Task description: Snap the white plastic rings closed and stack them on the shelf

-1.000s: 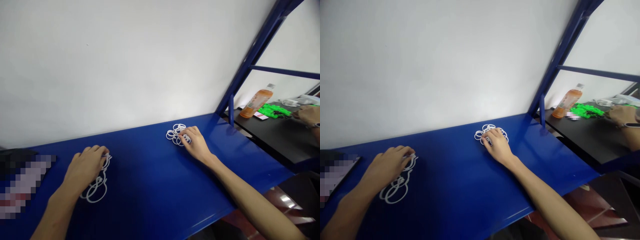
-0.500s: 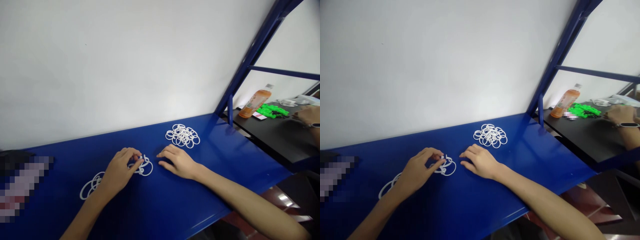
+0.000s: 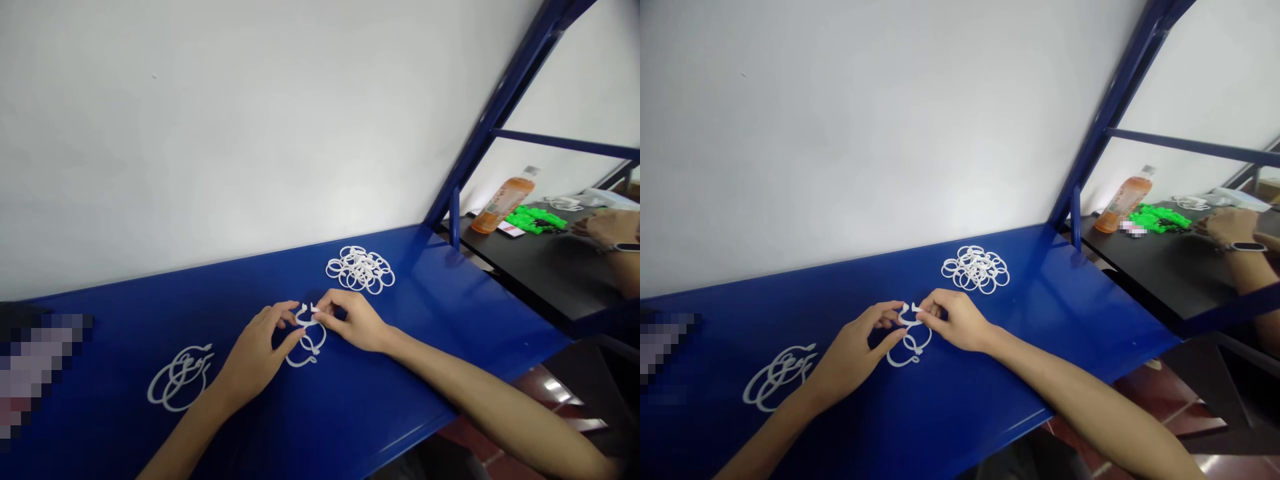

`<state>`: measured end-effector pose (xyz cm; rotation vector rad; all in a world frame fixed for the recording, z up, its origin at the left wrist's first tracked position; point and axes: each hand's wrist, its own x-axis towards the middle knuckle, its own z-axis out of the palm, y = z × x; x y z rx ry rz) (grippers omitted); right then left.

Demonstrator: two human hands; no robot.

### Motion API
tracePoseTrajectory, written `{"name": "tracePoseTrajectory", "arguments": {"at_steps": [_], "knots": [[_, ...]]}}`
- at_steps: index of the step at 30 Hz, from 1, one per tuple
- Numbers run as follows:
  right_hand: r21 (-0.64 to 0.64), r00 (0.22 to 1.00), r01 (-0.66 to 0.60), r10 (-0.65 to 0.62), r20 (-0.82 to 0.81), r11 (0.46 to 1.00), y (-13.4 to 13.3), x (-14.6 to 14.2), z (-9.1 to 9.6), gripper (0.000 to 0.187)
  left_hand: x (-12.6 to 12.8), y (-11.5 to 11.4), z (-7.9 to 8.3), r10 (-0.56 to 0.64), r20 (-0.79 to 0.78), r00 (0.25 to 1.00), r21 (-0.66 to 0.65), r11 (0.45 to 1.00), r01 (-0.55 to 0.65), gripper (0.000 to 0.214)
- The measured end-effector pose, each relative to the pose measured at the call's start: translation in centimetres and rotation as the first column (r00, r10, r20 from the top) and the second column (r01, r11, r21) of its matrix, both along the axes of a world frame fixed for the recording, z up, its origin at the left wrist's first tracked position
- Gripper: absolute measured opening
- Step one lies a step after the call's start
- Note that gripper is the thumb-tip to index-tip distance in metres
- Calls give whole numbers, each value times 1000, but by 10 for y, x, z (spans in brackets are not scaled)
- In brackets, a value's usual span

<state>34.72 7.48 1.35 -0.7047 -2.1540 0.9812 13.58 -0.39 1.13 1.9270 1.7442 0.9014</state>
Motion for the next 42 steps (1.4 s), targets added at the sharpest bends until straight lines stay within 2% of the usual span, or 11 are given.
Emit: {"name": "tracePoseTrajectory", "arguments": {"at_steps": [9,15,18,21,24,27,29,34,40,42], "knots": [[-137,997,34,-44,-66,990,-1,1,3,21,13,0,0,31,84,996,4,999,-32,34],[-194,975,145,-173,-137,970,7,4,-2,18,0,3,-3,24,-49,998,52,998,-21,28],[-232,977,111,-148,-150,966,7,4,-3,16,-4,3,-4,57,-131,990,88,995,-46,31],[-238,987,49,-83,-137,970,3,3,-1,14,-1,1,0,104,-138,985,153,985,-83,34],[-192,994,23,-42,-100,981,-2,2,2,13,5,-2,5,78,-60,995,180,981,-66,33],[-119,998,-29,22,-64,992,-7,2,5,14,7,-4,5,13,74,997,128,991,-23,28],[-21,994,-99,98,-41,995,-10,2,6,14,7,-4,3,4,148,989,86,996,-17,27],[206,960,-280,275,54,938,-18,6,7,16,6,-5,3,3,226,974,47,999,-14,24],[425,949,-315,279,148,849,-25,9,7,25,12,-11,9,-37,212,977,34,999,30,17],[428,958,-286,251,138,857,-25,8,5,25,13,-12,11,-43,182,982,64,997,32,20]]}}
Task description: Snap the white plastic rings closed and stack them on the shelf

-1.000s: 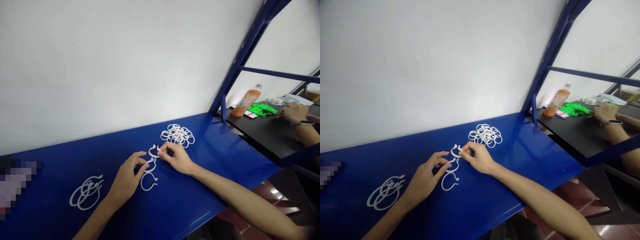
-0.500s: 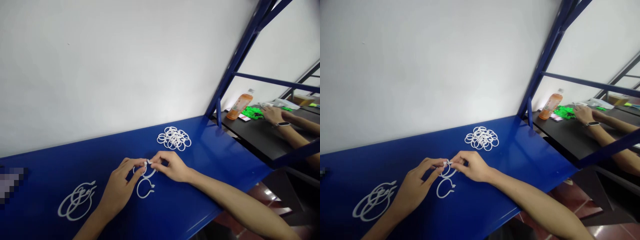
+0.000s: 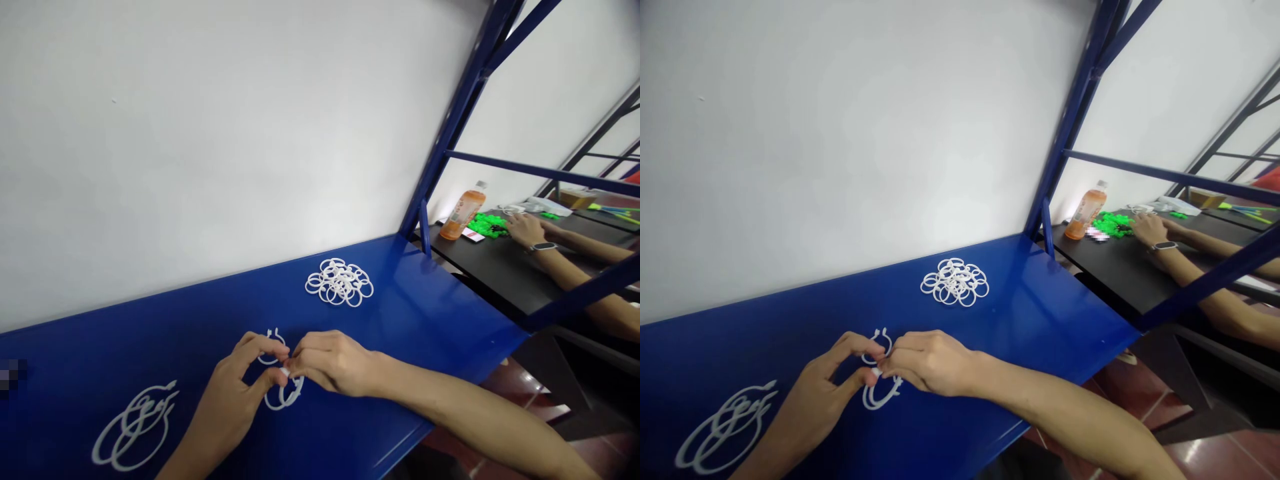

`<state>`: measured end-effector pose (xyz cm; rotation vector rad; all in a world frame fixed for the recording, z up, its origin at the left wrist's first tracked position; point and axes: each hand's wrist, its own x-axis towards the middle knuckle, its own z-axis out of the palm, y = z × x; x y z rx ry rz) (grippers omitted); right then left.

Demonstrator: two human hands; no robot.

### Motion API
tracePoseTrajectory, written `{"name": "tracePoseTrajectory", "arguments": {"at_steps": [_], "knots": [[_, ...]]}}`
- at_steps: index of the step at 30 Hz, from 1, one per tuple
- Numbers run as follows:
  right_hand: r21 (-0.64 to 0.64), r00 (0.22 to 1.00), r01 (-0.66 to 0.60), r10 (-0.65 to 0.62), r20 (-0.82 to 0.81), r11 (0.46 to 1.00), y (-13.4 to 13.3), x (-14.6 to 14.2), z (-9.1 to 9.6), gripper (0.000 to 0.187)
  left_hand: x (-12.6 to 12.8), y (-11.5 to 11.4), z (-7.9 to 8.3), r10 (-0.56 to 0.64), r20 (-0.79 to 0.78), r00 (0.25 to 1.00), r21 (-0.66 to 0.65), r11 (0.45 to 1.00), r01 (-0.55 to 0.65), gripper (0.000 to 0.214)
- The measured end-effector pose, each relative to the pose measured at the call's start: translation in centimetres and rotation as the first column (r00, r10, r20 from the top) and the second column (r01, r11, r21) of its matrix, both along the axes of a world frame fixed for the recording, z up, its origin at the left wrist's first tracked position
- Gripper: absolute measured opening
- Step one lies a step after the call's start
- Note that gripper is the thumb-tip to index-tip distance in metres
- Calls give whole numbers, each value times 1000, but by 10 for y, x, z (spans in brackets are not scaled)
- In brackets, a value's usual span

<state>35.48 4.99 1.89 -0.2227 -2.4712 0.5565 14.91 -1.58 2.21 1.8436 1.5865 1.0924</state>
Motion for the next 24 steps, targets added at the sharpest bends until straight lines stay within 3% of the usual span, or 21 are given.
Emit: {"name": "tracePoseTrajectory", "arguments": {"at_steps": [5,7,10,12,17,24], "knots": [[-106,977,107,-124,-173,989,15,4,5,16,-8,4,-6,38,-169,985,158,987,-11,28],[-106,941,238,-256,-220,966,34,17,9,12,-16,9,-15,63,-296,953,201,980,-3,28],[-70,797,554,-553,-244,830,72,48,11,9,-31,17,-30,62,-477,877,208,977,45,28],[-51,731,649,-641,-235,759,97,68,6,7,-40,21,-36,15,-557,830,194,974,113,35],[-88,728,669,-675,-123,738,128,89,-8,4,-45,21,-35,-14,-621,784,209,961,183,47],[-62,770,635,-637,-29,770,126,86,-8,12,-42,18,-34,-25,-621,783,216,955,202,46]]}}
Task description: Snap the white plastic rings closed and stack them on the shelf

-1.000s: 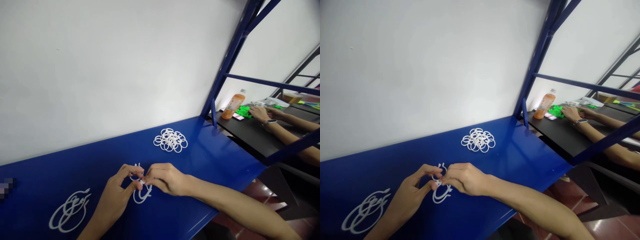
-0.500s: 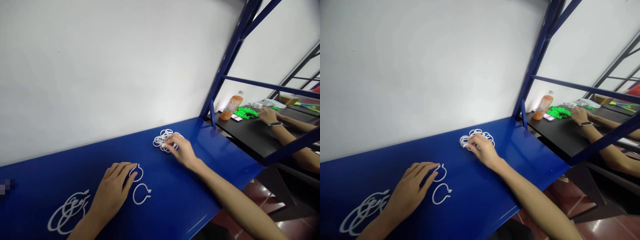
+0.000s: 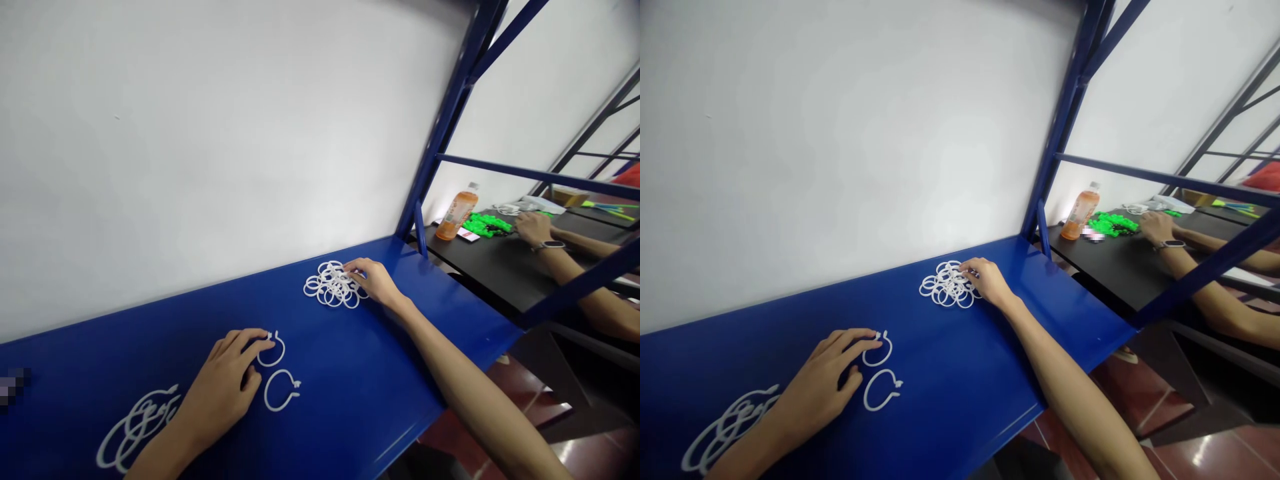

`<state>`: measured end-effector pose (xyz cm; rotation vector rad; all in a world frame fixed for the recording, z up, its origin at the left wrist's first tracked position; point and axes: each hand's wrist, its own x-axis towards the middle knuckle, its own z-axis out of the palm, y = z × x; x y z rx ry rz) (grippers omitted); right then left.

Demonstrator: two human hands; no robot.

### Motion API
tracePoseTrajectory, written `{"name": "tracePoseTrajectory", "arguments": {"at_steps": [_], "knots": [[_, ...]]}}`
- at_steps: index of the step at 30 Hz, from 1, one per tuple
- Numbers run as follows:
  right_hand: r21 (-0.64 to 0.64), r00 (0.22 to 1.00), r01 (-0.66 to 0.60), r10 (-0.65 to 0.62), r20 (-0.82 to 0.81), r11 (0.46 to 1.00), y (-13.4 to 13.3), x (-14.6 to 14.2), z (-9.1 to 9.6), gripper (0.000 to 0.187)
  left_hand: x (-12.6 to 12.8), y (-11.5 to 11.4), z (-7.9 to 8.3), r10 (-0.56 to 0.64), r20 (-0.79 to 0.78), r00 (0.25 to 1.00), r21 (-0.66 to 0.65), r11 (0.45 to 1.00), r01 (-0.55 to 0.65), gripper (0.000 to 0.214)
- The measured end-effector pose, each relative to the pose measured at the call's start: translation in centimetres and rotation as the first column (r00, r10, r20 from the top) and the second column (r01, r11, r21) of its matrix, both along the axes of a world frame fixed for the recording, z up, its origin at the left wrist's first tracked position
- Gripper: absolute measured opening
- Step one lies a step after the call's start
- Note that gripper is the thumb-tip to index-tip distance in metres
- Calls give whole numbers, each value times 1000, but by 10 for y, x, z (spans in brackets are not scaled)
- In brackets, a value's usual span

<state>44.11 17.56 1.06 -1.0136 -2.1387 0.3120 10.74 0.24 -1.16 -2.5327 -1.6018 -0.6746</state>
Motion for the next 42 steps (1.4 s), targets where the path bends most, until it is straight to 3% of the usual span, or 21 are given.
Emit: {"name": "tracePoseTrajectory", "arguments": {"at_steps": [6,14,19,22,24,26,30,33,36,42], "knots": [[13,995,66,-67,71,998,-2,2,4,15,-2,0,2,-13,-6,1000,-1,1000,13,42],[132,993,94,-102,56,987,-19,-8,14,12,-1,3,0,-11,17,1000,10,1000,11,15],[109,995,-94,95,-8,990,-60,-44,19,13,7,2,4,-21,76,997,119,993,12,12],[-104,944,-329,323,-72,939,-89,-70,17,18,21,-3,12,-64,84,994,226,973,43,9],[-235,921,-389,367,-133,891,-102,-83,14,17,31,-7,16,-108,94,990,269,960,79,6],[-290,921,-386,353,-163,876,-108,-89,10,10,38,-10,19,-143,147,979,278,956,98,7],[-285,906,-414,360,-224,865,-109,-90,9,8,40,-13,21,-72,350,934,179,984,9,22],[-276,860,-502,440,-258,820,-111,-89,11,9,38,-12,20,22,441,897,71,996,-59,22],[-265,821,-565,503,-269,781,-114,-91,11,9,38,-10,20,42,477,878,-1,999,-47,20],[-213,813,-577,533,-234,788,-117,-91,8,12,43,-11,20,-62,497,866,93,996,18,15]]}}
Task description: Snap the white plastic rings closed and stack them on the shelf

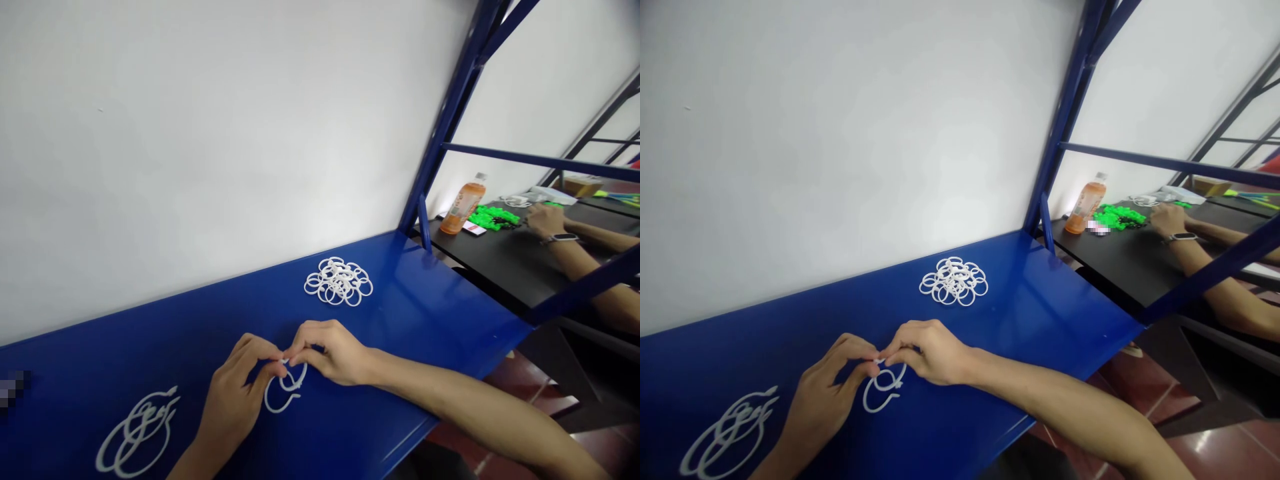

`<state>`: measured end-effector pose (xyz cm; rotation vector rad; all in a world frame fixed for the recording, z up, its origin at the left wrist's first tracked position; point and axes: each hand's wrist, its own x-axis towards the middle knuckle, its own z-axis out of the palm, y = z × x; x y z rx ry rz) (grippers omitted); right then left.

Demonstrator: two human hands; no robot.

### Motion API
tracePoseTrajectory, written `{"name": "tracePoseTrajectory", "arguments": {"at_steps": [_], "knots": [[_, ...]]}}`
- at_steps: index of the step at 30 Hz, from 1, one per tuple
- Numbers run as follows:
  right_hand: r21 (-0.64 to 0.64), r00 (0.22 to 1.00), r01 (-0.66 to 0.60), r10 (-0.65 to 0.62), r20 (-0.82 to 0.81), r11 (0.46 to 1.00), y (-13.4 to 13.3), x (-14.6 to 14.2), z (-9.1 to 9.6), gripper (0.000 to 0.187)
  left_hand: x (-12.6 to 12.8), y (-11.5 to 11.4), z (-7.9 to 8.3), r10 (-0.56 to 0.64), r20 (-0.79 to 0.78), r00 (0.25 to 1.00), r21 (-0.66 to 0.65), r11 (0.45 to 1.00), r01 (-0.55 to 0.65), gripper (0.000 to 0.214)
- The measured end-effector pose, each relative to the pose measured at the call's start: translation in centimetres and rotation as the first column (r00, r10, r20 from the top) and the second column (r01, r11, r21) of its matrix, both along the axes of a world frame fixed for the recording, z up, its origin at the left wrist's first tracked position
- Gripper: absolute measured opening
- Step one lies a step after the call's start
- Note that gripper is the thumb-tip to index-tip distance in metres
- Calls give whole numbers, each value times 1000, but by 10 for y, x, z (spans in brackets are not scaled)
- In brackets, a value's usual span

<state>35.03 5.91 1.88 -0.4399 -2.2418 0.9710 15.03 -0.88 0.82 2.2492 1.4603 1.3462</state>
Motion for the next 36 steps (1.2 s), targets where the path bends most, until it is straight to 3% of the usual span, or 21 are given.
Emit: {"name": "tracePoseTrajectory", "arguments": {"at_steps": [5,10,18,21,24,27,29,31,33,36], "knots": [[121,998,-43,47,-34,992,-1,2,4,17,2,0,-3,-49,-51,998,151,987,56,19],[56,999,-27,29,-37,998,-2,1,6,13,-2,2,-3,-38,-151,988,258,963,76,8],[29,995,-90,91,-34,996,-6,3,8,16,4,-2,0,-51,-180,982,303,947,104,16],[-59,998,-66,65,-24,996,-3,4,10,8,1,0,2,-27,-226,974,341,934,105,13],[-209,998,-33,42,38,977,-1,3,11,14,-7,1,4,7,-317,948,382,916,121,11],[-311,993,-70,96,71,948,2,5,13,18,-12,0,5,14,-406,914,403,900,166,20],[-240,995,-44,63,73,970,9,11,15,17,-13,0,4,42,-411,910,407,902,143,27],[-38,995,90,-88,51,995,23,24,17,11,-15,0,2,80,-384,920,371,926,74,27],[198,957,286,-291,-6,938,45,42,17,7,-17,0,0,90,-377,922,275,961,19,23],[334,853,496,-522,-14,802,78,68,10,7,-22,-1,-4,14,-451,892,51,999,10,33]]}}
